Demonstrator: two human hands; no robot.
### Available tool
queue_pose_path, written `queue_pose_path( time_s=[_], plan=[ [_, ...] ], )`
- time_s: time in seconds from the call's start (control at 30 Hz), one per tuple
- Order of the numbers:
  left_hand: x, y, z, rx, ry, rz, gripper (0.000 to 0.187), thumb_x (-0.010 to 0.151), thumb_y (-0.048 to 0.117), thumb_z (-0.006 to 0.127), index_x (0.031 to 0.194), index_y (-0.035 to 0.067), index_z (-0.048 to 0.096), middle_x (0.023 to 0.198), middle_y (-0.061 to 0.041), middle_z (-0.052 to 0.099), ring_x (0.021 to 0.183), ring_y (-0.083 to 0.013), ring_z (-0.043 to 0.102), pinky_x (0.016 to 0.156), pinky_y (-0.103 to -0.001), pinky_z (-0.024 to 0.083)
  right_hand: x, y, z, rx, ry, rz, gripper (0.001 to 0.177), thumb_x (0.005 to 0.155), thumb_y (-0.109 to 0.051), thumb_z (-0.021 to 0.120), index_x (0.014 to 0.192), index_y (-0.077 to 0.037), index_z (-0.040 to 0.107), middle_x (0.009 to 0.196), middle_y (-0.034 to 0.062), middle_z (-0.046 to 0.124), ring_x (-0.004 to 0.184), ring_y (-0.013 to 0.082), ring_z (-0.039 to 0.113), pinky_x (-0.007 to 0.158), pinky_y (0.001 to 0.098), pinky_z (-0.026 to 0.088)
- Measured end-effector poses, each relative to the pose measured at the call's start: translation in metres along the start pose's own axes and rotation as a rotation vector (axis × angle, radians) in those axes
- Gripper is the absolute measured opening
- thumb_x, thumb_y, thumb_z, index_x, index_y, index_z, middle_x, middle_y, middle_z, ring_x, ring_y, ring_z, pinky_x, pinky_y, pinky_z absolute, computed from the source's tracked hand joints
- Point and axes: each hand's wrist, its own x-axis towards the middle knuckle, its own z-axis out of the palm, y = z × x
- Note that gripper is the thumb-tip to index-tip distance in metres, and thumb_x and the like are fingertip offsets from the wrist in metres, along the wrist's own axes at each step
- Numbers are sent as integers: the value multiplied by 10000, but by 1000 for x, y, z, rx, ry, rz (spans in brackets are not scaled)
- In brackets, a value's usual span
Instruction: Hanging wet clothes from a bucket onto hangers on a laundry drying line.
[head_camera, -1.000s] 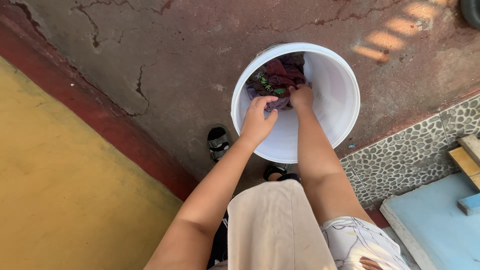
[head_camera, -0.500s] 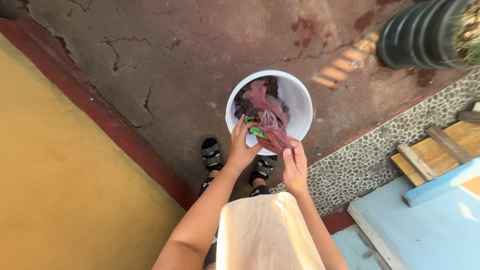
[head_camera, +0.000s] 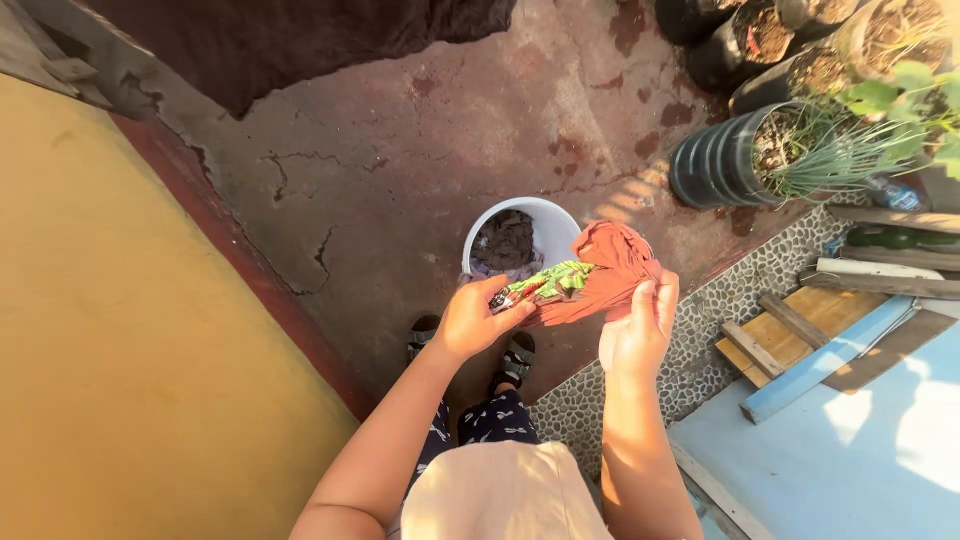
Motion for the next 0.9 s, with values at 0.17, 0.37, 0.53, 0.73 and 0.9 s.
queue_pose_path(
  time_s=[0.17,0.37,0.53,0.73,0.9],
  plan=[
    [-18,39,-45,-324,-9,-7,359,911,351,763,978,11,673,839,-99,704,757,-138,628,681,-328,514,-7,-57,48,163,-131,3,229,1145,-186,435,1336,-65,468,1379,96,543,1328,242,541,1176,473,435],
    [-32,70,-85,-405,191,-22,325,874,258,769,997,-16,643,848,-40,713,760,-73,641,681,-274,532,-13,-122,102,220,-216,-38,267,1143,-250,435,1335,-71,482,1369,111,563,1318,278,559,1165,486,442],
    [-43,83,-116,-412,348,-35,376,877,265,777,1031,-27,597,888,-85,687,796,-119,636,704,-322,547,-11,-160,117,291,-216,0,308,1126,-280,433,1310,-52,529,1321,113,606,1266,287,590,1116,478,463],
    [-77,189,-145,215,461,509,699,698,213,871,1263,-66,567,1196,-322,605,1121,-355,547,923,-471,428,-10,-174,121,323,-252,222,300,1109,-284,490,1248,-27,558,1201,96,657,1145,249,641,1030,430,502],
    [-67,208,-130,-389,-169,446,198,1063,168,609,1145,-3,666,1035,-91,681,987,-138,585,887,-329,471,-20,-214,138,250,-468,167,230,1076,-240,560,1170,-30,576,1142,100,662,1064,197,656,950,369,522]
  ],
)
